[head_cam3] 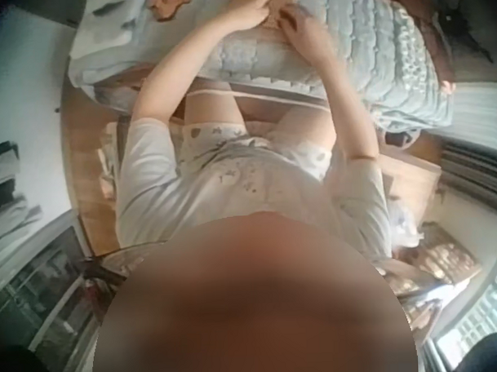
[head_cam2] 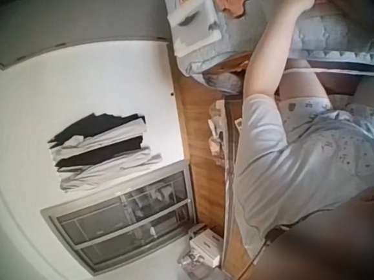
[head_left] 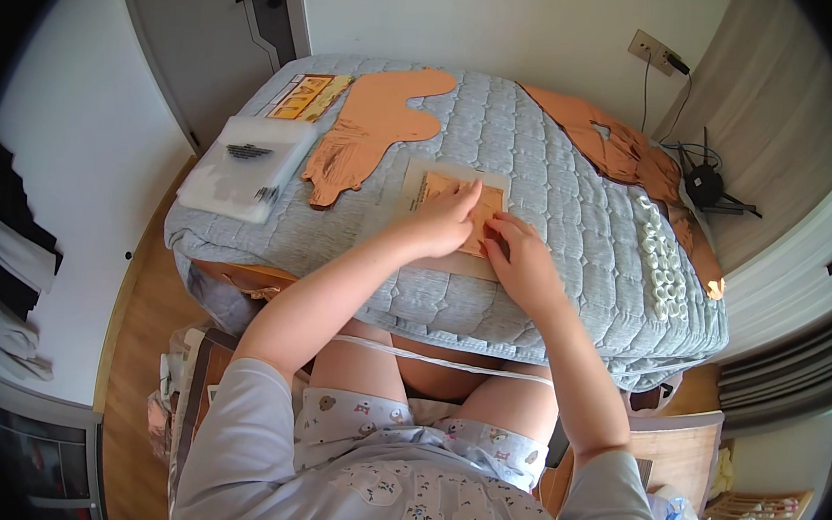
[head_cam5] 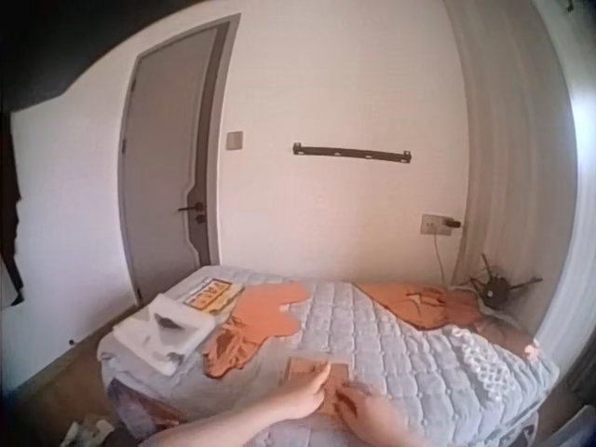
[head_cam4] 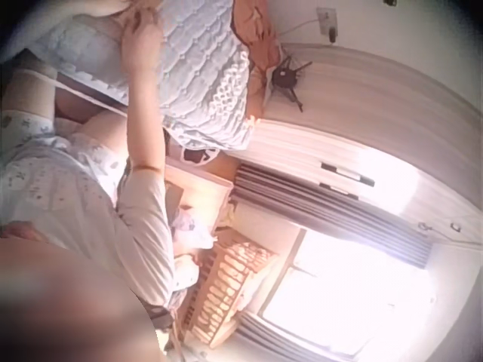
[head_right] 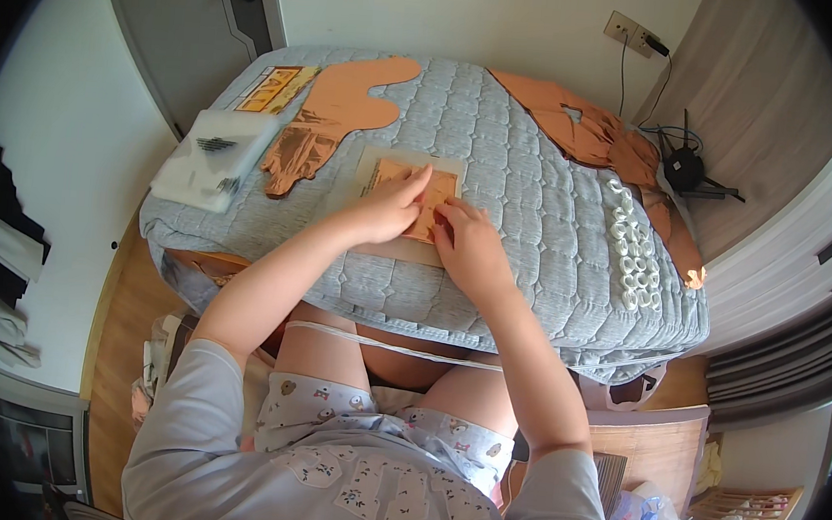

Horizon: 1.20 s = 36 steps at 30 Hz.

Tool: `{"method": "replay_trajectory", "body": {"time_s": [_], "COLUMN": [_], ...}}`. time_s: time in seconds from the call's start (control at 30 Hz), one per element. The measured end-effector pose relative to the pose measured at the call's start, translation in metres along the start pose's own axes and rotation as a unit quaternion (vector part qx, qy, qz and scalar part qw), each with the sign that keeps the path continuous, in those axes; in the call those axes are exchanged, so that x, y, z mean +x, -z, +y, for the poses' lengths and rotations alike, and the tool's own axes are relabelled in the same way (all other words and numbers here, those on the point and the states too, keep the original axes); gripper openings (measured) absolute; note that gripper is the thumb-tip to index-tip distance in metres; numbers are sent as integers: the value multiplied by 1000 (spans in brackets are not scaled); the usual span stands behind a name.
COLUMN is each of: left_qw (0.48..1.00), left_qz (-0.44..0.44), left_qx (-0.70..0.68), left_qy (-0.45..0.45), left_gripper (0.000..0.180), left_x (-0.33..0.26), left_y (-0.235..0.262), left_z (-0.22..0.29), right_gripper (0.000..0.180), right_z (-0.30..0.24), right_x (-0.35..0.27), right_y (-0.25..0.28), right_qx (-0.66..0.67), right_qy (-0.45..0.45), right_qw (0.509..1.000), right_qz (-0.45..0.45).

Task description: The person lays out deflated foil balloons on a bed, folds a balloon into a small rectangle by hand, and presses it flat against a piece of cardboard.

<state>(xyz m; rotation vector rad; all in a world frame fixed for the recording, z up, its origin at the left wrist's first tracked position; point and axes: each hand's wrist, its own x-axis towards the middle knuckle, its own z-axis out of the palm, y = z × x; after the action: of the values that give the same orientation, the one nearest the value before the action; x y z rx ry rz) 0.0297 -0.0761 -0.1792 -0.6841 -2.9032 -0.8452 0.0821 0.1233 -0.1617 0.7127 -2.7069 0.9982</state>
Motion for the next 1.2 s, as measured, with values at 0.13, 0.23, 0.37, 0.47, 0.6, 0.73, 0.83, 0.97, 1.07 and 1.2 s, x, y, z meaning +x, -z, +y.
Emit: {"method": "replay_trajectory", "body": {"time_s": [0.13,0.23,0.37,0.47,0.6,0.73,0.83,0.97,1.07,1.2], "left_qw": [999,983,979,981,978,980,985,985,982,985], "left_qz": [-46,-21,-27,-2,-13,-1,3,-31,-18,2], "left_qx": [-5,176,202,186,209,195,169,172,185,167], "left_qy": [-20,-54,-29,-52,-27,-38,-37,-5,-28,-45], "left_gripper": [63,59,58,57,57,58,59,59,59,60], "left_x": [-10,-15,-16,-16,-17,-18,-19,-23,-25,-28], "left_y": [22,17,12,11,10,11,12,23,20,16], "left_z": [-4,0,-4,-8,-6,-7,-10,-1,-8,-7], "right_gripper": [32,31,32,34,37,37,39,39,39,39], "right_z": [0,2,1,0,-8,-5,-14,-8,-2,-6], "right_x": [-6,-5,-1,0,-6,-10,-6,-3,-3,-1], "right_y": [-4,-5,-5,-3,5,3,4,0,3,2], "right_qx": [-27,-50,-44,-46,91,-90,-84,-26,-52,-86], "right_qy": [50,68,108,128,12,17,20,25,37,58], "right_qw": [998,996,993,991,996,996,995,997,996,992], "right_qz": [32,26,17,1,-1,-8,-47,-64,-65,-71]}}
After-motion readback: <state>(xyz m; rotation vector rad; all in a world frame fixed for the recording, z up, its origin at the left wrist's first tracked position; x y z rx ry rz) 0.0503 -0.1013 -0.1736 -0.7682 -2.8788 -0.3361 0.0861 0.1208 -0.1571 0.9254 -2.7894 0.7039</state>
